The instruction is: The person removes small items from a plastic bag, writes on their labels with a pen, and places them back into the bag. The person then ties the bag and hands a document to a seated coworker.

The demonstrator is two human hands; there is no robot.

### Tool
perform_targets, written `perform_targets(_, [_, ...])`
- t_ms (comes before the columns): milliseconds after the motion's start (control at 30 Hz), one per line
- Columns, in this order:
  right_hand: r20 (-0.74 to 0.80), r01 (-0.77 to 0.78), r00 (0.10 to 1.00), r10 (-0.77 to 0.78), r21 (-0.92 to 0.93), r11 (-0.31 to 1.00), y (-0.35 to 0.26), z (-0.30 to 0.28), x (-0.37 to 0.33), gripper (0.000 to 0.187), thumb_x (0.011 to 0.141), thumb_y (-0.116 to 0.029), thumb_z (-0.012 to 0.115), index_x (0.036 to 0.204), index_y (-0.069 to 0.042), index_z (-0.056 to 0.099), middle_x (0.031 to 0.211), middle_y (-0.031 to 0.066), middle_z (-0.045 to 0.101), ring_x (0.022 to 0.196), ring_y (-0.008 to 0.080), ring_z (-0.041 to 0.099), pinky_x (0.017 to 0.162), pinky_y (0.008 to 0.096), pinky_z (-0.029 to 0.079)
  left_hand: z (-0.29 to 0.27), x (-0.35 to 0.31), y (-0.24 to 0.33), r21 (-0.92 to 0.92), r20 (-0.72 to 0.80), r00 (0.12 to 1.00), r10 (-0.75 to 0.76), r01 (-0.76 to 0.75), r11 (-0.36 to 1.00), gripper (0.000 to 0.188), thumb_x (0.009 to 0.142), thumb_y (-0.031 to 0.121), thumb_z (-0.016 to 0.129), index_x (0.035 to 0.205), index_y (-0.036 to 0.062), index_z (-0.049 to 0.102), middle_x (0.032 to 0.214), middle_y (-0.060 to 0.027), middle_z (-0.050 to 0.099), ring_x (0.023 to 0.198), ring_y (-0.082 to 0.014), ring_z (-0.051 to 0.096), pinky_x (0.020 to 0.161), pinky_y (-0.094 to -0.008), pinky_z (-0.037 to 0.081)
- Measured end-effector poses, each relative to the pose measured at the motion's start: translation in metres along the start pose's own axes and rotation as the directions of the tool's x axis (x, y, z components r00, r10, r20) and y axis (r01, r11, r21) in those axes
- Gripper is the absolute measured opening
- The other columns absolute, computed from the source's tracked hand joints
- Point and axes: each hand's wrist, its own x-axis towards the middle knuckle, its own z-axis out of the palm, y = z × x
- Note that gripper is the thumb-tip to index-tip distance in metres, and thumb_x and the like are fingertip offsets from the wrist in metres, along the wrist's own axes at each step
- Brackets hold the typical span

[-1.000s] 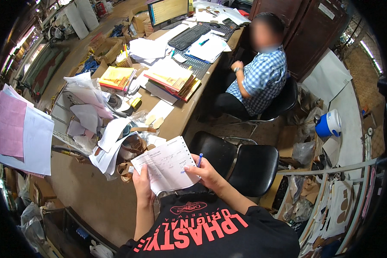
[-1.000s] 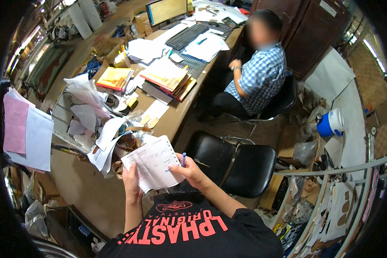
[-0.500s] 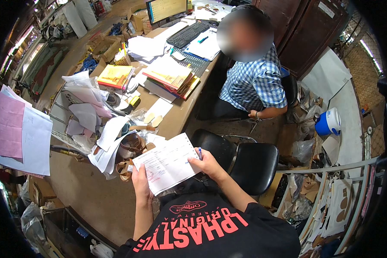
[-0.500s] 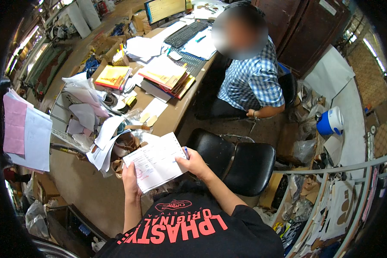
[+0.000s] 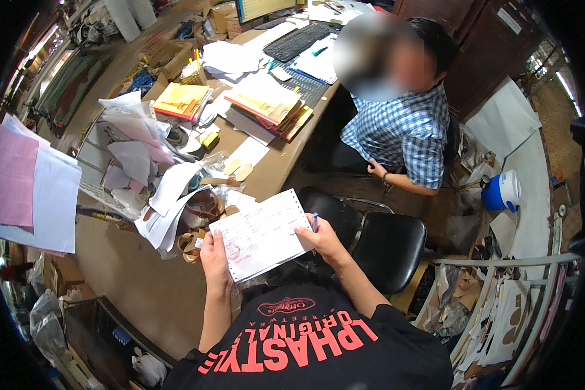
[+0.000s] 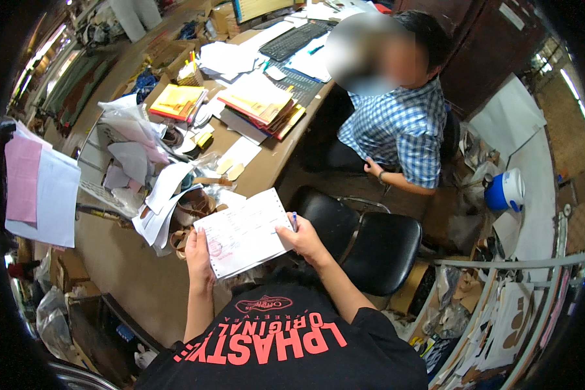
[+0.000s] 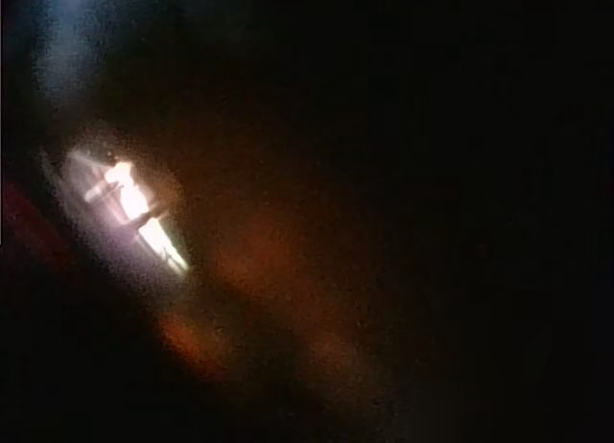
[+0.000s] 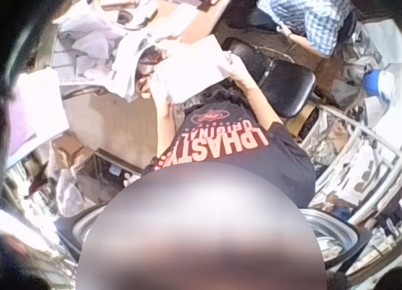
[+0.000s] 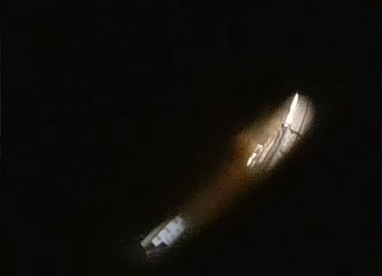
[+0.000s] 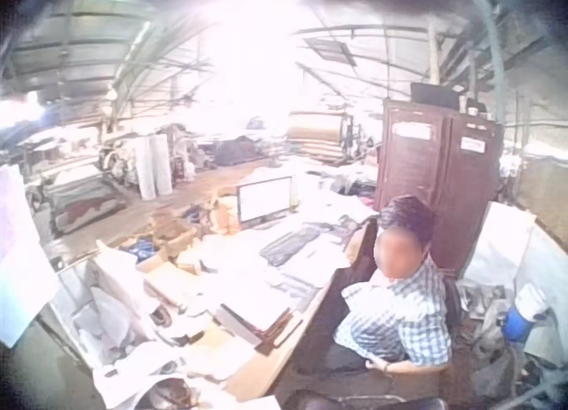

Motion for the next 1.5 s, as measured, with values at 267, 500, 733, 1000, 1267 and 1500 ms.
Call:
perform_targets(267, [0.047, -0.03, 0.999, 0.027, 0.066, 0.997, 0.015, -0.003, 0.007, 0.03, 0.098, -0.014, 0.069, 0.121, 0.004, 0.065, 0.111, 0.0064, 0.072, 0.099, 0.0136, 0.067, 0.091, 0.0301, 0.052, -0.007, 0.007, -0.007, 0.008, -0.044, 0.999, 0.024, -0.024, 1.0, 0.023, 0.111, 0.02, 0.051, 0.115, -0.0007, 0.059, 0.108, -0.0112, 0.071, 0.093, -0.0149, 0.07, 0.083, -0.0297, 0.058])
perform_targets(500, [-0.038, -0.126, 0.992, 0.121, -0.16, 0.979, 0.039, -0.023, 0.012, 0.026, 0.102, -0.028, 0.064, 0.112, -0.004, 0.067, 0.09, 0.0012, 0.068, 0.075, 0.0053, 0.06, 0.06, 0.0216, 0.044, -0.002, 0.01, -0.012, 0.027, -0.001, 0.999, 0.041, -0.041, 0.999, 0.019, 0.111, 0.018, 0.05, 0.112, 0.0002, 0.057, 0.105, -0.0098, 0.069, 0.091, -0.0125, 0.067, 0.082, -0.0286, 0.056])
perform_targets(733, [-0.257, -0.319, 0.945, 0.204, -0.58, 0.749, 0.126, -0.084, 0.004, 0.029, 0.095, -0.03, 0.065, 0.098, -0.002, 0.072, 0.085, 0.0097, 0.073, 0.079, 0.0203, 0.07, 0.074, 0.0354, 0.054, 0.006, 0.008, -0.015, 0.083, -0.018, 1.0, 0.013, -0.011, 0.996, 0.019, 0.112, 0.019, 0.049, 0.111, 0.0018, 0.058, 0.1, -0.0061, 0.068, 0.085, -0.0096, 0.064, 0.076, -0.0266, 0.054])
perform_targets(1000, [-0.263, -0.47, 0.878, 0.4, -0.638, 0.61, 0.192, -0.135, -0.036, 0.035, 0.096, -0.038, 0.069, 0.098, -0.004, 0.077, 0.084, 0.0149, 0.075, 0.08, 0.028, 0.074, 0.074, 0.0401, 0.055, 0.01, 0.008, -0.017, 0.049, 0.001, 1.0, -0.021, 0.021, 0.999, 0.019, 0.112, 0.019, 0.048, 0.111, 0.0017, 0.057, 0.097, -0.0054, 0.066, 0.083, -0.0088, 0.063, 0.075, -0.0263, 0.053])
perform_targets(1267, [-0.353, -0.467, 0.882, 0.311, -0.74, 0.484, 0.197, -0.141, -0.062, 0.041, 0.094, -0.047, 0.069, 0.102, -0.008, 0.079, 0.092, 0.0211, 0.074, 0.09, 0.039, 0.072, 0.082, 0.0452, 0.055, 0.014, 0.011, -0.018, -0.013, 0.043, 0.999, -0.01, 0.011, 1.0, 0.019, 0.112, 0.018, 0.048, 0.113, 0.0009, 0.057, 0.105, -0.008, 0.068, 0.091, -0.0107, 0.064, 0.082, -0.0272, 0.054])
perform_targets(1500, [-0.351, -0.505, 0.862, 0.367, -0.668, 0.547, 0.237, -0.16, -0.081, 0.041, 0.093, -0.049, 0.068, 0.104, -0.011, 0.08, 0.101, 0.0168, 0.077, 0.098, 0.0351, 0.073, 0.087, 0.0416, 0.056, 0.015, 0.014, -0.022, -0.007, 0.044, 0.999, -0.02, 0.021, 1.0, 0.019, 0.112, 0.018, 0.048, 0.114, 0.0014, 0.057, 0.105, -0.0081, 0.068, 0.092, -0.0113, 0.065, 0.082, -0.0273, 0.055])
